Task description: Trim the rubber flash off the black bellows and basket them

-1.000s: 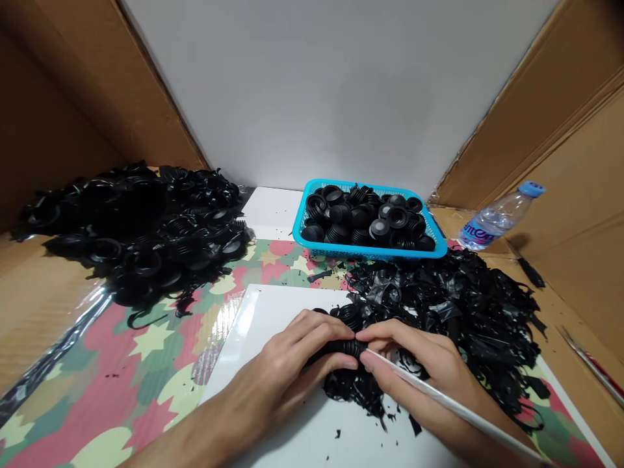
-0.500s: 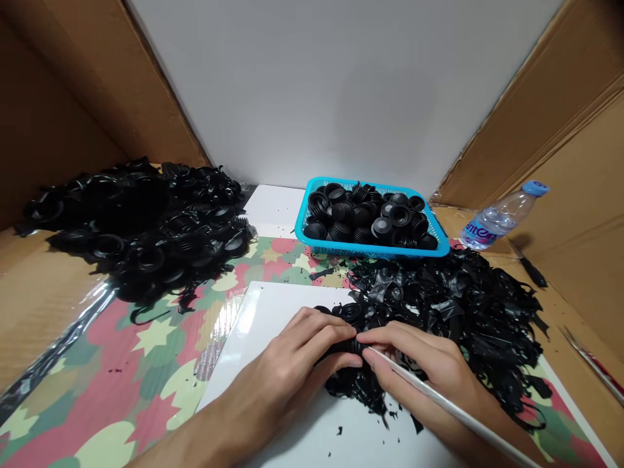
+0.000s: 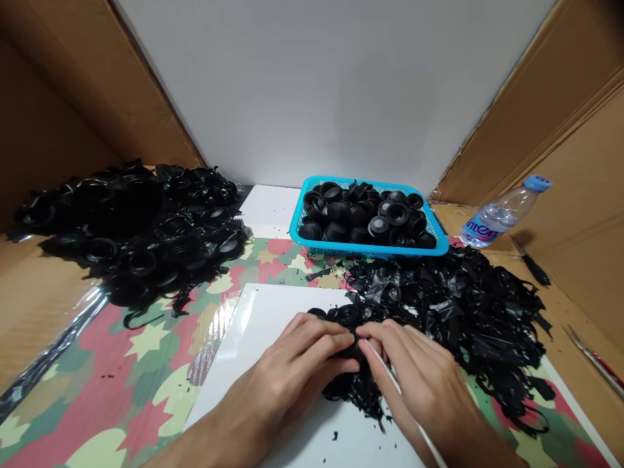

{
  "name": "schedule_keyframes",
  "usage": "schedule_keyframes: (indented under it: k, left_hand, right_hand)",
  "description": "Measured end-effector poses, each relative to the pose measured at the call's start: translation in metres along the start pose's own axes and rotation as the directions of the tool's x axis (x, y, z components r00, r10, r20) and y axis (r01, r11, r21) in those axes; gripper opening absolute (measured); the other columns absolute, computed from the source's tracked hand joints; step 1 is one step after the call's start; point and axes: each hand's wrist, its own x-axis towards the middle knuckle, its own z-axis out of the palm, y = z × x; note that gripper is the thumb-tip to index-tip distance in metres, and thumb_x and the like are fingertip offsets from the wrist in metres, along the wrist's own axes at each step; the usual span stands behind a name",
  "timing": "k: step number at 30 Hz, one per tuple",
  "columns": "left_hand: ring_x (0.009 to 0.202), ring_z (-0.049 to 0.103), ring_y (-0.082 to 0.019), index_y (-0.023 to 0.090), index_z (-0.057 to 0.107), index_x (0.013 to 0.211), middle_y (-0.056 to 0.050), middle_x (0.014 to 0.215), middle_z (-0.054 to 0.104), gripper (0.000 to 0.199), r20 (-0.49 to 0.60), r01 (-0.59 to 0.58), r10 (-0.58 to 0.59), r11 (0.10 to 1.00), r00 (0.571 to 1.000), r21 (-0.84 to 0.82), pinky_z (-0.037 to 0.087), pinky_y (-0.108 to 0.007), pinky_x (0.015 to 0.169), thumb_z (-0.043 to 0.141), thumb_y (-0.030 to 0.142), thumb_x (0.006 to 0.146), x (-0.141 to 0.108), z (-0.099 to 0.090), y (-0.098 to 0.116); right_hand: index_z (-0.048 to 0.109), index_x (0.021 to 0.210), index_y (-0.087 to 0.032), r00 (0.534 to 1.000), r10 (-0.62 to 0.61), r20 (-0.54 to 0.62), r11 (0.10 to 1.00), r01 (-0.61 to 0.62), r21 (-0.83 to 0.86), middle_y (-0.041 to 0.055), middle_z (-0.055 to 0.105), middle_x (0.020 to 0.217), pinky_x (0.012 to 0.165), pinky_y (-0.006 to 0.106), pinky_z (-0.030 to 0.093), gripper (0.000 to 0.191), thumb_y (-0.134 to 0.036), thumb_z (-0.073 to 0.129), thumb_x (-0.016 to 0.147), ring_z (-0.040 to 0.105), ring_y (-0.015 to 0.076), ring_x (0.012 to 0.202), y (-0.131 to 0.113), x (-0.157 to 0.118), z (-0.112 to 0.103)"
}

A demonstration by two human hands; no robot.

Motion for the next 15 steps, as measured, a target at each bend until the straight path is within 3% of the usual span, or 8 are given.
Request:
schedule_keyframes:
  k: [3,6,11,15]
  left_hand:
    - [0.1,0.074,-0.023,0.02,0.068,0.132,-0.009,0.114,0.08,0.022,0.042,0.002,-0.001,1.0,0.999,-0.03,0.065,-0.034,0.088,0.065,0.011,0.112,0.001,-0.001,0.003]
    - [0.104,0.078,-0.023,0.022,0.069,0.131,-0.008,0.116,0.081,0.023,0.041,0.054,-0.052,0.996,0.998,-0.07,0.067,-0.031,0.09,0.068,0.012,0.111,0.002,-0.006,0.003]
    - [0.116,0.079,-0.022,0.025,0.065,0.138,-0.007,0.126,0.079,0.031,0.1,0.149,-0.14,0.985,0.985,-0.083,0.066,-0.027,0.1,0.072,0.016,0.11,-0.002,-0.015,-0.002]
    - [0.115,0.079,-0.02,0.027,0.063,0.14,-0.005,0.126,0.079,0.03,0.104,0.154,-0.143,0.983,0.984,-0.101,0.066,-0.026,0.099,0.07,0.02,0.112,-0.006,-0.015,-0.004]
  right_hand:
    - [0.066,0.12,-0.019,0.989,0.138,-0.061,0.99,-0.137,0.029,0.0055,0.079,0.096,0.075,0.031,0.058,0.015,-0.018,0.052,0.116,0.078,0.0209,0.08,0.007,-0.002,-0.001]
    - [0.07,0.118,-0.023,0.969,0.246,-0.012,0.957,-0.241,0.162,0.0037,0.079,0.096,0.077,0.027,0.061,0.016,-0.021,0.054,0.114,0.077,0.0183,0.081,0.015,-0.002,-0.009]
    - [0.072,0.131,-0.024,0.954,0.26,0.151,0.899,-0.296,0.322,0.0006,0.078,0.089,0.075,0.02,0.063,0.026,-0.021,0.057,0.11,0.075,0.0147,0.072,0.014,-0.001,-0.027]
    - [0.069,0.134,-0.028,0.929,0.265,0.257,0.818,-0.358,0.45,-0.0065,0.079,0.082,0.075,0.015,0.062,0.031,-0.022,0.064,0.105,0.076,0.0112,0.067,0.006,-0.003,-0.029]
